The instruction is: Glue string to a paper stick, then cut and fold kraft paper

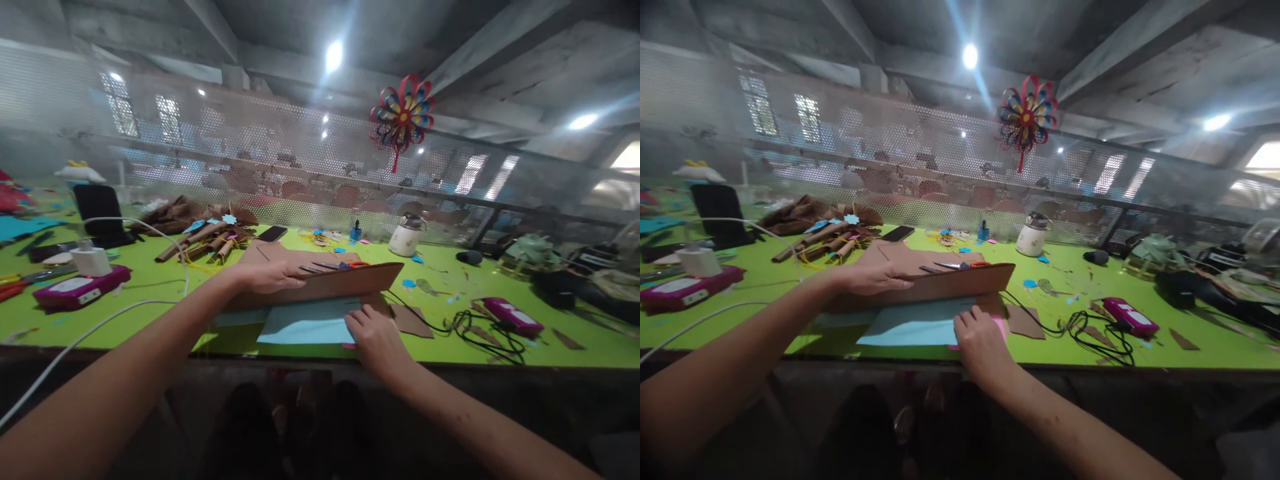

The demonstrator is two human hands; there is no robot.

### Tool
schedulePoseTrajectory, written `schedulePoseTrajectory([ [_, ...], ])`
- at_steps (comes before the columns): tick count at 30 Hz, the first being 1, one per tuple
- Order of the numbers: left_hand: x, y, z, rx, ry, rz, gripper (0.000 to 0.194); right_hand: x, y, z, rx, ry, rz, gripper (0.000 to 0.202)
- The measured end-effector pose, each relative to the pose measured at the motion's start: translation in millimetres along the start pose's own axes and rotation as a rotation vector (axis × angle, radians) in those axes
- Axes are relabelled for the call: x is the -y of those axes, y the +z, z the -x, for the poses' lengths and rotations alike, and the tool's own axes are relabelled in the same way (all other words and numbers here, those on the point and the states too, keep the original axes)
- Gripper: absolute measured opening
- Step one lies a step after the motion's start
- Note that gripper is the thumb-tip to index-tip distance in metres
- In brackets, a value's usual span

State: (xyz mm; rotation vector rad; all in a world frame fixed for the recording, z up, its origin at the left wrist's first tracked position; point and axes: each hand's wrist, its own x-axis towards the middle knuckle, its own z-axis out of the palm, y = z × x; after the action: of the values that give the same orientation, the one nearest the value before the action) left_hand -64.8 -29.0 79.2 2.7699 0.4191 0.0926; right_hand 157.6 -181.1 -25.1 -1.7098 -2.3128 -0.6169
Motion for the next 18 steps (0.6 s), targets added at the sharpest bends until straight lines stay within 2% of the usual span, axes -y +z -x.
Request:
schedulePoseTrajectory([
  [3,1.5,4.1,0.9,0.005,-0.01,0.063,0.044,10.4,-1.8,-0.1,0.003,0.016,-0.074,0.018],
  [6,1.1,9.2,4.7,0.005,-0.029,0.103,0.045,18.5,-7.3,8.8,-0.016,0.009,-0.241,0.022],
  [10,1.0,12.2,9.1,0.001,-0.136,0.095,0.048,17.4,-11.5,25.6,-0.076,-0.051,-0.414,0.026],
  [13,0.6,11.9,9.1,-0.026,-0.19,0.074,0.048,12.5,-7.8,34.0,-0.115,-0.121,-0.447,0.029],
  [18,3.2,12.6,8.0,-0.021,-0.15,0.129,0.048,8.3,2.4,35.9,-0.161,-0.114,-0.43,0.028],
])
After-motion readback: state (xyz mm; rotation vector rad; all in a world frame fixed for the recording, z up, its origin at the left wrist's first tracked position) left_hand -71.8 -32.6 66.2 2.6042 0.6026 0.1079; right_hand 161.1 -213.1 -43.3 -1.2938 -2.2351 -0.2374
